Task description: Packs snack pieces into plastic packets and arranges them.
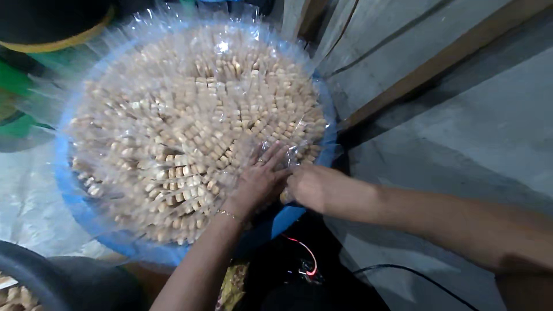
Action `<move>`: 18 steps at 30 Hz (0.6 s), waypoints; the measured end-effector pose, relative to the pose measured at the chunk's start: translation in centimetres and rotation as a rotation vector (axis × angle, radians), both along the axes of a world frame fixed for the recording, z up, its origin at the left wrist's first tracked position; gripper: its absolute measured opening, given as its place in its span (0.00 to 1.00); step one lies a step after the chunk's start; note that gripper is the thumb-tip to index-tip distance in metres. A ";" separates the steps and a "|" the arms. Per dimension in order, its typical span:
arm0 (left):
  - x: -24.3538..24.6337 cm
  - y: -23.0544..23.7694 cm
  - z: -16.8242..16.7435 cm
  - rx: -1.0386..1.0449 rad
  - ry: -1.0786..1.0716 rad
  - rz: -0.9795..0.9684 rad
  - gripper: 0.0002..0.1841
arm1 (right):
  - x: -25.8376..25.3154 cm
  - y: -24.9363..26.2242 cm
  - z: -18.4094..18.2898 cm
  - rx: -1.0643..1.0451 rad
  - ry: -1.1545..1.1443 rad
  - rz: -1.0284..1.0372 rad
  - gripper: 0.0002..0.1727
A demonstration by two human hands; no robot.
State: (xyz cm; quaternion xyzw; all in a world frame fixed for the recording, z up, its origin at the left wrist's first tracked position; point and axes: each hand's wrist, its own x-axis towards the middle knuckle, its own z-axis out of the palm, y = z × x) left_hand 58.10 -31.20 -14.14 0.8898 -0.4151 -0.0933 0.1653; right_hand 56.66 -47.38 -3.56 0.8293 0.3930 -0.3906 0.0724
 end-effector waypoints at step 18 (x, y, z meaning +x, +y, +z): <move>-5.7 -0.3 -0.1 0.184 -0.102 0.173 0.15 | -0.8 -1.7 -5.8 0.229 -0.095 0.021 0.13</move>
